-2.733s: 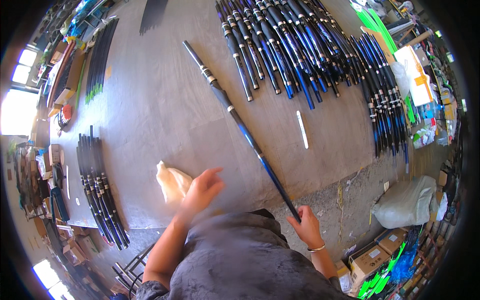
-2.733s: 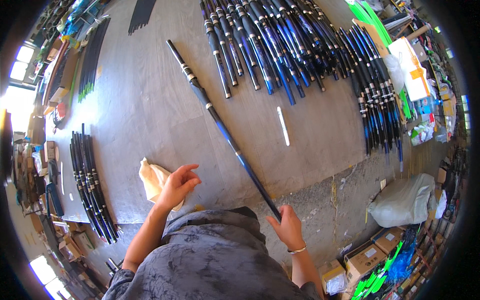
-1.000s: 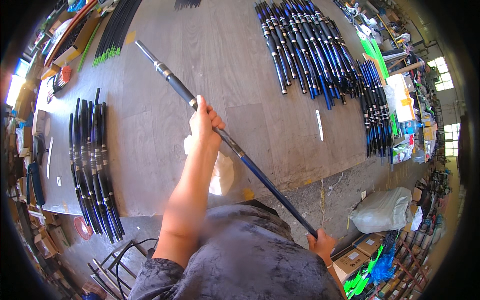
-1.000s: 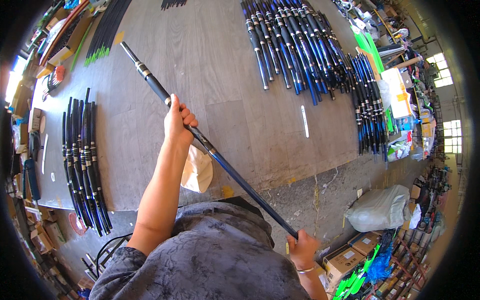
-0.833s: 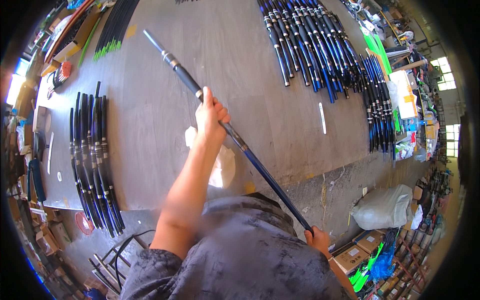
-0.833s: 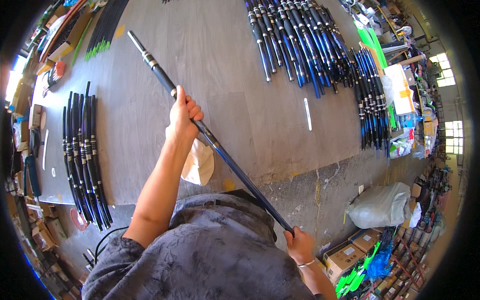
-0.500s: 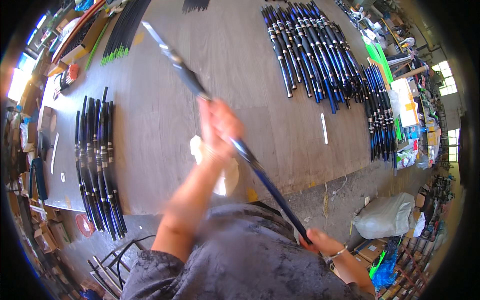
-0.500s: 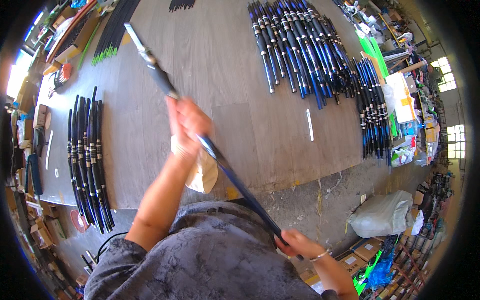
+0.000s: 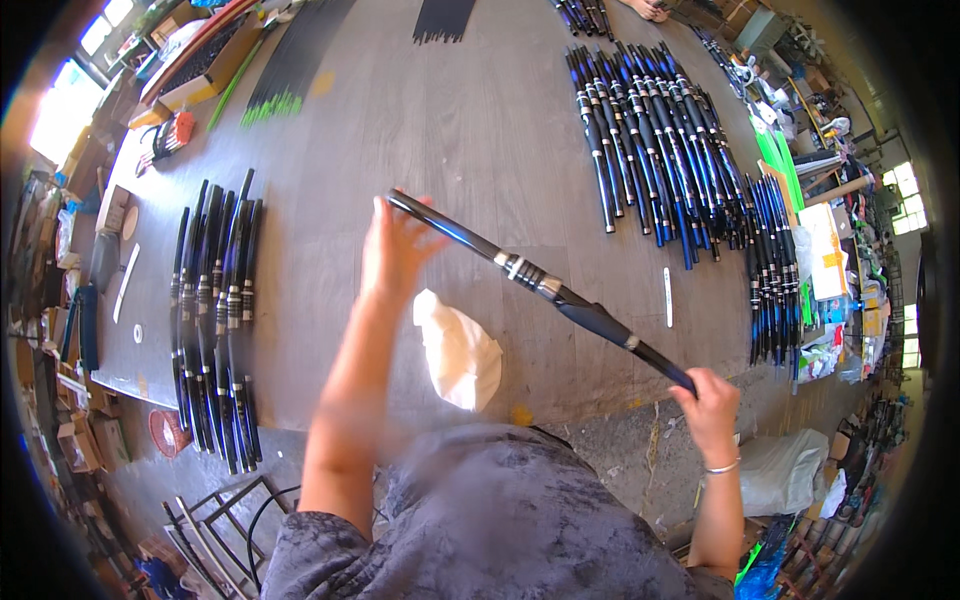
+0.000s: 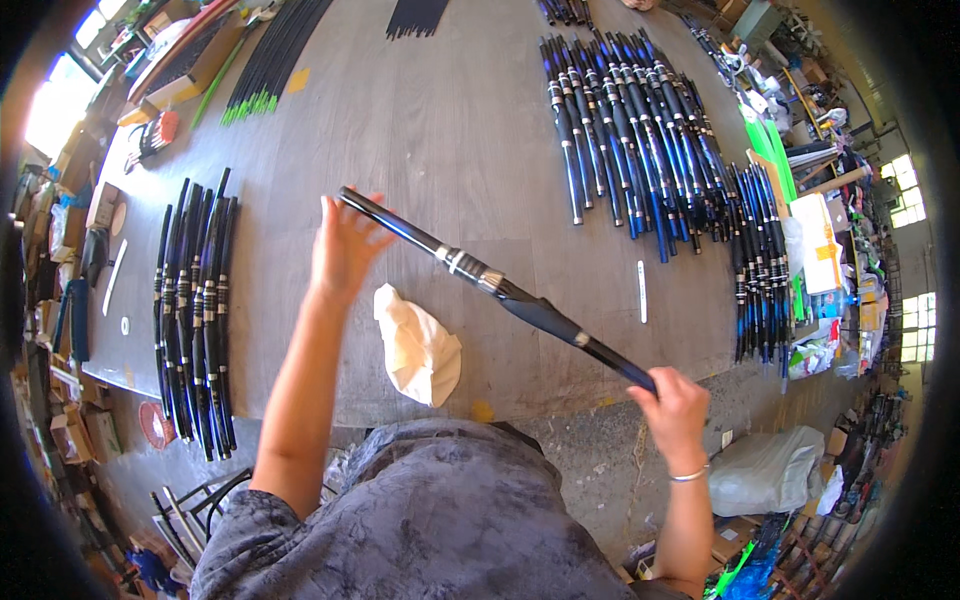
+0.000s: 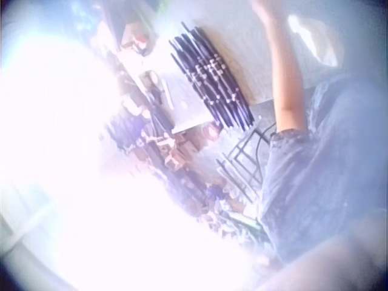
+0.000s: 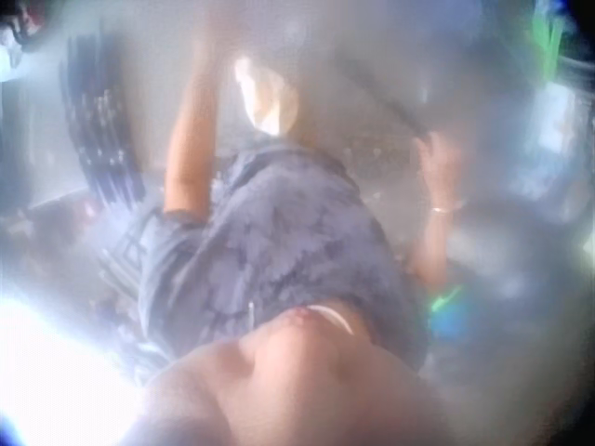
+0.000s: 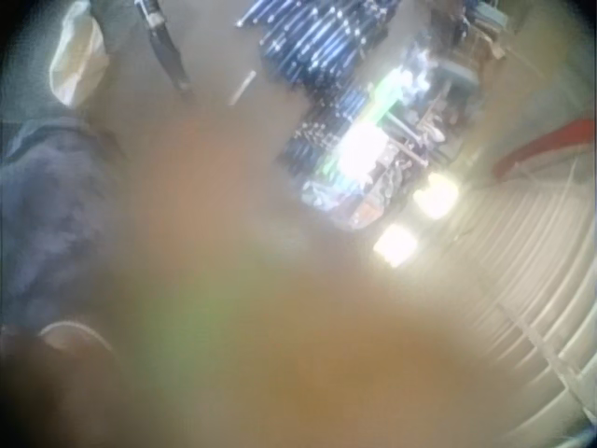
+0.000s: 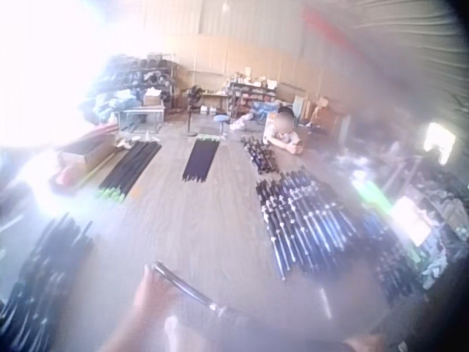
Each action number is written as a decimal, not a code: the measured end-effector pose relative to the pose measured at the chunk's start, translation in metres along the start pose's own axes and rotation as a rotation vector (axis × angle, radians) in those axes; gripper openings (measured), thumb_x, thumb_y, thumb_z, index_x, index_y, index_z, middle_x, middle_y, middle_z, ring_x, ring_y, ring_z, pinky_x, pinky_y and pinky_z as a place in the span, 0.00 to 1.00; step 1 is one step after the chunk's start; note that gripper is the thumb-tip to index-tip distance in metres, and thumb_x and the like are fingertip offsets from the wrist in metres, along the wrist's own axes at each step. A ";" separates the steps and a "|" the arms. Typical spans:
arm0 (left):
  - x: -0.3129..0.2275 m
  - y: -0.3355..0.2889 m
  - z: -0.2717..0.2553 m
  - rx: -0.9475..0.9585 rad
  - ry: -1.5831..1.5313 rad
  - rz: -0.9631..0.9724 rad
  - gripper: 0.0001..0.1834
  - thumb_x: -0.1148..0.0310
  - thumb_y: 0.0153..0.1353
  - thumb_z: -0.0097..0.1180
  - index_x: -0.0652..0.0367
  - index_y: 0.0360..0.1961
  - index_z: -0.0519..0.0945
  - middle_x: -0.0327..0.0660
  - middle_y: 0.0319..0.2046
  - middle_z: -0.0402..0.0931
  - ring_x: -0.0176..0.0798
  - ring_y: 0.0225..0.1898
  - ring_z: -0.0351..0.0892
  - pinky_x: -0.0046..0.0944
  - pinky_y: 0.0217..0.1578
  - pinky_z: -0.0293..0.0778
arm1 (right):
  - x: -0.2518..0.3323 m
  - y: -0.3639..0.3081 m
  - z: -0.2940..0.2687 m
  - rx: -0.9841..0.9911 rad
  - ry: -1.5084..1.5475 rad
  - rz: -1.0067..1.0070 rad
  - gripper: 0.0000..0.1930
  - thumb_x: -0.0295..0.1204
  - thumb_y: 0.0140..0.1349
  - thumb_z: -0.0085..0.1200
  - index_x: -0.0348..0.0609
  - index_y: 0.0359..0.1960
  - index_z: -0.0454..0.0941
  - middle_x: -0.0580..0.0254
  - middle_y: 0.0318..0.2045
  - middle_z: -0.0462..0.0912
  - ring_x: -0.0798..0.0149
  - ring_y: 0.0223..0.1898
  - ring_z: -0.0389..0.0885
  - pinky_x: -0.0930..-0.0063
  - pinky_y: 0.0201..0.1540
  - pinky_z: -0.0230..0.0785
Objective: The person marks a blue and black rod with a white marker, wipes the surface of several rods with a white cloth, and organizes them on a table in a workspace.
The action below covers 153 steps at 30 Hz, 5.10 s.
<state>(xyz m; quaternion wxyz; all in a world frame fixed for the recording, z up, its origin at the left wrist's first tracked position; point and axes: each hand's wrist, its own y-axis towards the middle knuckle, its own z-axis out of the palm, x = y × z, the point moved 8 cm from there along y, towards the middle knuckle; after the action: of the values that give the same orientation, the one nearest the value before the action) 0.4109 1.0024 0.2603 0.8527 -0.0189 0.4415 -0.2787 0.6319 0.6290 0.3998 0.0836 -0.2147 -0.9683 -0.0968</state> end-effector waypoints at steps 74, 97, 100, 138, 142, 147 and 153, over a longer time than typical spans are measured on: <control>0.011 -0.154 -0.084 -0.068 0.050 -0.169 0.25 0.72 0.65 0.53 0.61 0.63 0.66 0.30 0.26 0.63 0.20 0.18 0.54 0.23 0.18 0.51 | 0.145 0.081 0.243 0.668 0.704 0.108 0.16 0.32 0.60 0.59 0.34 0.45 0.76 0.55 0.40 0.81 0.63 0.42 0.80 0.69 0.46 0.73; 0.032 -0.166 -0.105 -0.138 -0.067 -0.211 0.22 0.75 0.66 0.51 0.59 0.61 0.68 0.28 0.24 0.62 0.20 0.18 0.54 0.24 0.18 0.51 | 0.161 0.100 0.245 0.558 2.090 0.743 0.05 0.27 0.65 0.43 0.45 0.39 0.72 0.62 0.40 0.79 0.65 0.44 0.78 0.67 0.51 0.73; 0.032 -0.163 -0.103 -0.134 -0.068 -0.216 0.22 0.74 0.66 0.51 0.59 0.61 0.68 0.28 0.23 0.62 0.21 0.18 0.55 0.24 0.18 0.51 | 0.144 0.099 0.226 0.469 2.061 0.847 0.04 0.28 0.66 0.43 0.46 0.38 0.71 0.63 0.39 0.79 0.65 0.46 0.77 0.66 0.53 0.72; 0.046 -0.158 -0.086 -0.057 -0.162 -0.313 0.24 0.76 0.64 0.54 0.61 0.62 0.67 0.31 0.26 0.65 0.22 0.18 0.56 0.23 0.17 0.53 | 0.135 0.172 0.237 0.239 1.277 0.028 0.12 0.31 0.59 0.57 0.37 0.23 0.71 0.59 0.29 0.78 0.67 0.32 0.76 0.72 0.40 0.70; 0.051 -0.155 -0.082 -0.038 -0.141 -0.277 0.27 0.74 0.63 0.56 0.61 0.63 0.66 0.32 0.27 0.66 0.22 0.19 0.58 0.24 0.18 0.55 | 0.158 0.158 0.193 0.391 1.635 0.147 0.07 0.28 0.61 0.55 0.39 0.29 0.71 0.66 0.31 0.77 0.72 0.33 0.75 0.76 0.39 0.70; 0.046 -0.154 -0.068 -0.068 -0.128 -0.238 0.28 0.75 0.62 0.57 0.63 0.63 0.66 0.27 0.24 0.65 0.21 0.19 0.57 0.25 0.18 0.53 | 0.205 0.135 0.150 0.355 0.930 -0.231 0.08 0.23 0.60 0.57 0.38 0.37 0.71 0.65 0.32 0.74 0.71 0.32 0.74 0.79 0.36 0.68; 0.044 -0.157 -0.057 -0.081 -0.088 -0.202 0.28 0.75 0.62 0.57 0.63 0.63 0.66 0.28 0.24 0.66 0.21 0.19 0.58 0.25 0.18 0.54 | 0.245 0.120 0.126 0.229 0.835 -0.460 0.14 0.14 0.55 0.56 0.38 0.44 0.77 0.58 0.35 0.76 0.61 0.33 0.79 0.72 0.35 0.72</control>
<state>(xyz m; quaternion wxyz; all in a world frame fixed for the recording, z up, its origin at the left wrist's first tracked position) 0.3153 0.8607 0.2367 0.8373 -0.1101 0.4104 -0.3439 0.4498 0.8612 0.3456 0.4643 0.0723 -0.8788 -0.0834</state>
